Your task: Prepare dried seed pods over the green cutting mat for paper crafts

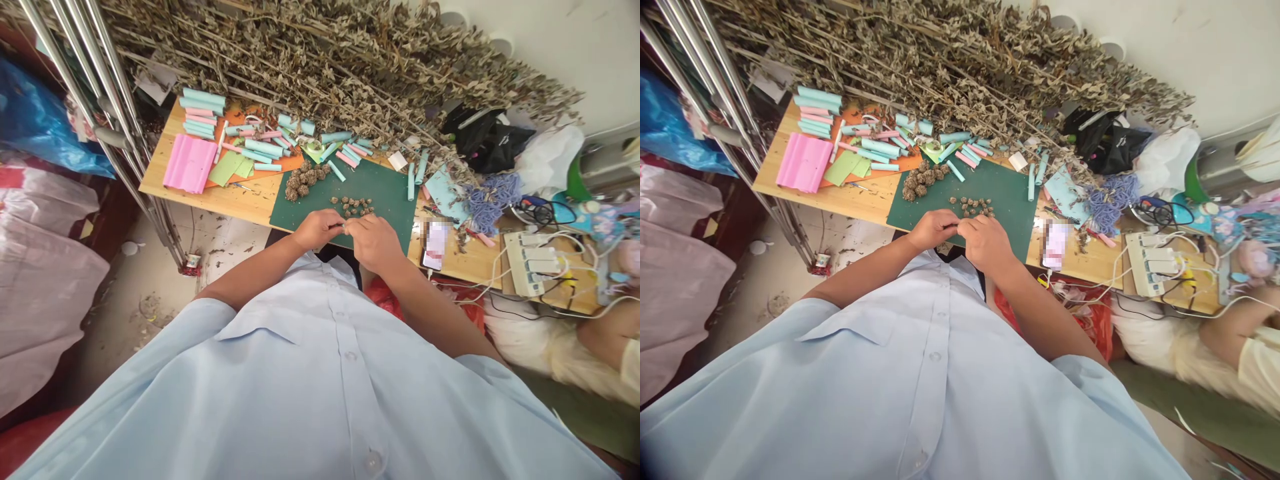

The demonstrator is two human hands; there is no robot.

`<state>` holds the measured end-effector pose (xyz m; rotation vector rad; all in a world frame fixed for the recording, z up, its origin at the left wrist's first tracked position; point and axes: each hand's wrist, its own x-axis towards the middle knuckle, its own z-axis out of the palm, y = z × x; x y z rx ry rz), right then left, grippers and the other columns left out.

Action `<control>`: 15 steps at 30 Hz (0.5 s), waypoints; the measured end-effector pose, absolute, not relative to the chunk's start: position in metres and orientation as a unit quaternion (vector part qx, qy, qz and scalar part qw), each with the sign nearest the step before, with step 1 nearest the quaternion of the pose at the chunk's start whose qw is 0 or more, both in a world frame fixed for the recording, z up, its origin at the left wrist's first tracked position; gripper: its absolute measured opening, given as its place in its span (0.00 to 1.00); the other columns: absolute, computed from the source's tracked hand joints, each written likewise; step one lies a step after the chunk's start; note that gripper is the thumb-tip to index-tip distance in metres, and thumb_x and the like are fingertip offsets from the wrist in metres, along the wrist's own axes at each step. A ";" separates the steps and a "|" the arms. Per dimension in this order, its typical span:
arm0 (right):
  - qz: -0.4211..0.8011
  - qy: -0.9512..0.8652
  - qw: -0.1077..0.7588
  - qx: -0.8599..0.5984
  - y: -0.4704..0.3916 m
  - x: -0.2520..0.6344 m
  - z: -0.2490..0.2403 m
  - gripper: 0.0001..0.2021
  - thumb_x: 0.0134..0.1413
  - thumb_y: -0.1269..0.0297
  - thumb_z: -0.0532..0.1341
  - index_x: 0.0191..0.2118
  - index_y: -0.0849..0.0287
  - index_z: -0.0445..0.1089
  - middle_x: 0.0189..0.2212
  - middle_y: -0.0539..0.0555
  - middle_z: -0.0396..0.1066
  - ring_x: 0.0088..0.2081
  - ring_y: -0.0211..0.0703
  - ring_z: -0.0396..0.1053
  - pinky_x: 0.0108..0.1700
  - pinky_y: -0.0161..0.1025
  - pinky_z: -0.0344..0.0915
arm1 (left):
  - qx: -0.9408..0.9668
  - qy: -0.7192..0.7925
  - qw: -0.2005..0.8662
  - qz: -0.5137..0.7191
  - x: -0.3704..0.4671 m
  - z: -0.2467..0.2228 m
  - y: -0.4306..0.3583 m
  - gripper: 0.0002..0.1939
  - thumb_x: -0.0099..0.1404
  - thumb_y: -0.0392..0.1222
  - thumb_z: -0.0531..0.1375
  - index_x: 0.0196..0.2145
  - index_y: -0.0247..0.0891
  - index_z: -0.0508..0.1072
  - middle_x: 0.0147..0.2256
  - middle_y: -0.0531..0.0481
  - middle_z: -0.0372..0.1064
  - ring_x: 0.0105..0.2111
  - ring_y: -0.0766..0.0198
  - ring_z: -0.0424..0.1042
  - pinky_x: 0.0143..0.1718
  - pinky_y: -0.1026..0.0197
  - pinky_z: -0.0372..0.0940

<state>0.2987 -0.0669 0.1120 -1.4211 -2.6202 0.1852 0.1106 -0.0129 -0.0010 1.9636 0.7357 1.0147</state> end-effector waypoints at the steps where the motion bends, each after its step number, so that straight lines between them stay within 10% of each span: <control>1: 0.088 -0.868 0.105 -0.478 -0.066 0.301 0.112 0.13 0.62 0.74 0.54 0.40 0.53 0.75 0.42 0.56 0.81 0.45 0.54 0.72 0.47 0.50 0.65 | 0.771 0.289 0.399 0.403 0.111 -0.001 -0.013 0.13 0.74 0.48 0.62 0.42 0.39 0.84 0.39 0.45 0.80 0.41 0.60 0.78 0.45 0.59 0.71; 7: 0.139 -0.751 0.338 -0.550 -0.071 0.304 0.115 0.14 0.69 0.68 0.50 0.42 0.51 0.74 0.46 0.57 0.80 0.51 0.50 0.78 0.57 0.53 0.73 | 0.758 0.293 0.413 0.410 0.112 0.000 -0.013 0.14 0.72 0.52 0.66 0.41 0.39 0.84 0.38 0.43 0.81 0.41 0.59 0.79 0.46 0.58 0.71; 15: 0.165 -0.779 0.339 -0.501 -0.077 0.299 0.098 0.13 0.69 0.69 0.50 0.48 0.51 0.71 0.45 0.57 0.80 0.52 0.48 0.78 0.56 0.49 0.74 | 0.765 0.284 0.413 0.404 0.110 0.003 -0.013 0.17 0.73 0.54 0.63 0.40 0.38 0.84 0.37 0.44 0.79 0.38 0.60 0.77 0.43 0.60 0.69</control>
